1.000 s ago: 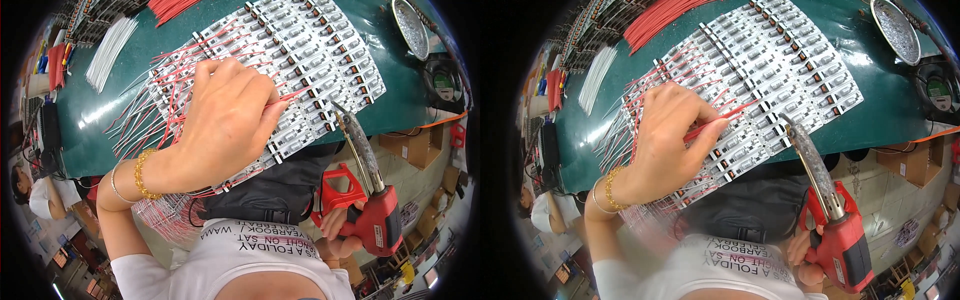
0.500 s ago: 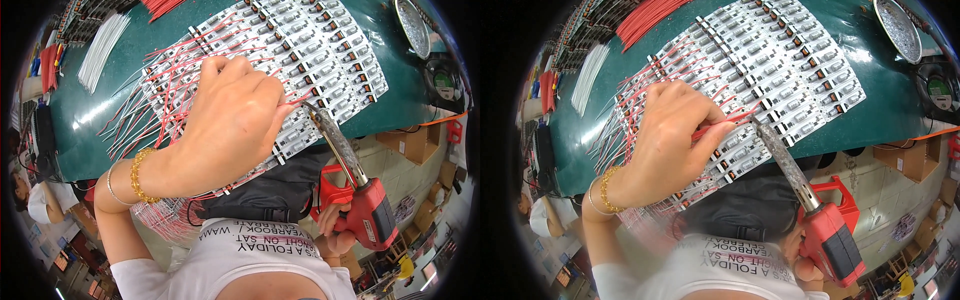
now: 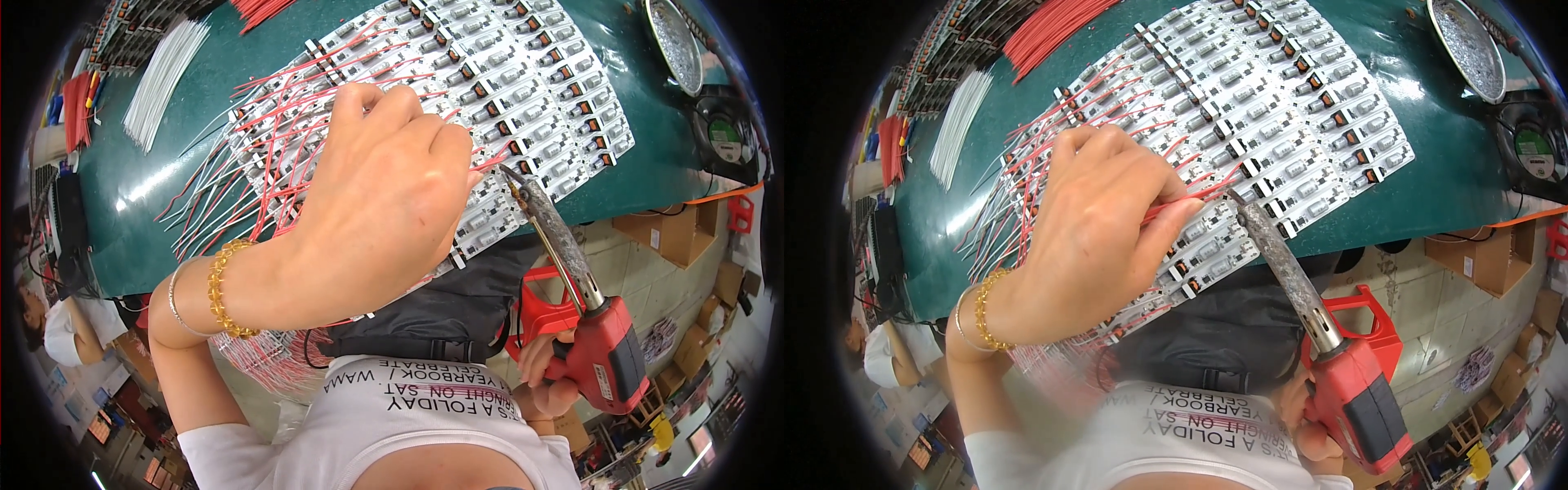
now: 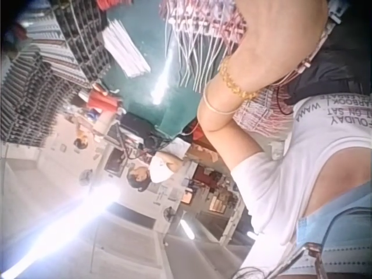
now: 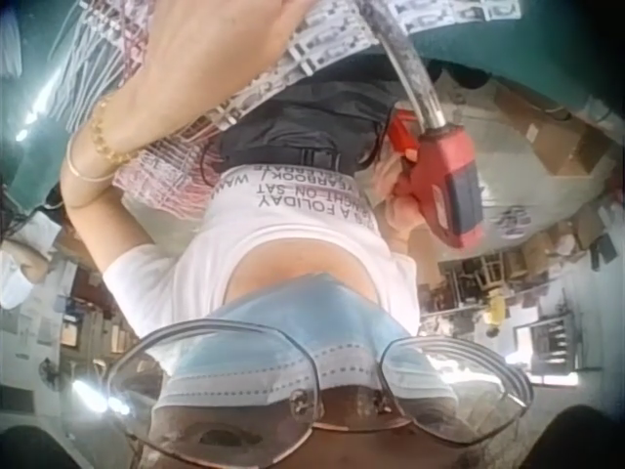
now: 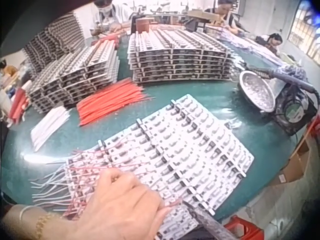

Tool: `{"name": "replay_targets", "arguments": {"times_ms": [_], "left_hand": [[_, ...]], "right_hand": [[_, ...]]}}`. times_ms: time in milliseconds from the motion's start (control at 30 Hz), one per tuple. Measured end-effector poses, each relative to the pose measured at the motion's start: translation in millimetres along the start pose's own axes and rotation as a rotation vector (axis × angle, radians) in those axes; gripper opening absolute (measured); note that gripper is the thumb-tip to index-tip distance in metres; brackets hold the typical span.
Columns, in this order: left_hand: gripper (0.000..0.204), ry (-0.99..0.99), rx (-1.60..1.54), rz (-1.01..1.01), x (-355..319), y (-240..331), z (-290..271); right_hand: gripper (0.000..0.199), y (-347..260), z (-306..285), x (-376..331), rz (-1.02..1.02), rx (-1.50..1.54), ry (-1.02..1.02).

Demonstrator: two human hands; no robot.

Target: The person places wires onto contacts on an electronic component panel and solders them in place using a soldering iron.

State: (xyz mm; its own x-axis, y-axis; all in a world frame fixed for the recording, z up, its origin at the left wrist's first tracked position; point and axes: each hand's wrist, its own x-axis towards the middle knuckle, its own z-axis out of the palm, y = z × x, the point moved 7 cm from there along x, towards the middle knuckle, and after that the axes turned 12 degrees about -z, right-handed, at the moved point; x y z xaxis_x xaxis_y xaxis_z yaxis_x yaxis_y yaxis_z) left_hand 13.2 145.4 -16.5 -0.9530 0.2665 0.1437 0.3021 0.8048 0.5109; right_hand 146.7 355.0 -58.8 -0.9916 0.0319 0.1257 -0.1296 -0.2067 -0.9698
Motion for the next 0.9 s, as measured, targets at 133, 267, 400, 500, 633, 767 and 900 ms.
{"name": "replay_targets", "arguments": {"times_ms": [133, 267, 400, 500, 633, 767, 900], "left_hand": [[0.013, -0.029, 0.014, 0.002, 1.2, 0.9, -0.8], [0.013, -0.064, 0.053, -0.002, 1.7, 1.3, 1.0], [0.012, -0.051, 0.052, -0.008, 1.9, 1.9, 0.4], [0.012, -0.051, 0.06, -0.006, 2.1, 2.4, 0.6], [0.013, -0.076, 0.077, -0.009, 2.1, 2.4, 1.9], [0.013, -0.054, 0.079, -0.005, 2.0, 3.2, 1.5], [0.012, -0.014, 0.047, 0.008, 1.3, 3.5, -0.1]], "right_hand": [[0.068, 1.1, -0.4, -0.4, 0.002, 0.0, -0.001], [0.068, 3.2, -0.5, -0.4, 0.006, 0.0, 0.002], [0.068, 4.3, -0.5, -0.9, 0.007, -0.003, 0.004], [0.067, 3.0, -1.3, -1.7, 0.004, 0.002, 0.009], [0.067, 1.6, -3.3, -2.6, 0.004, 0.007, 0.012], [0.067, 1.2, -4.3, -3.4, 0.004, 0.017, 0.016], [0.066, 0.5, -4.8, -3.7, 0.001, 0.021, 0.022]]}}
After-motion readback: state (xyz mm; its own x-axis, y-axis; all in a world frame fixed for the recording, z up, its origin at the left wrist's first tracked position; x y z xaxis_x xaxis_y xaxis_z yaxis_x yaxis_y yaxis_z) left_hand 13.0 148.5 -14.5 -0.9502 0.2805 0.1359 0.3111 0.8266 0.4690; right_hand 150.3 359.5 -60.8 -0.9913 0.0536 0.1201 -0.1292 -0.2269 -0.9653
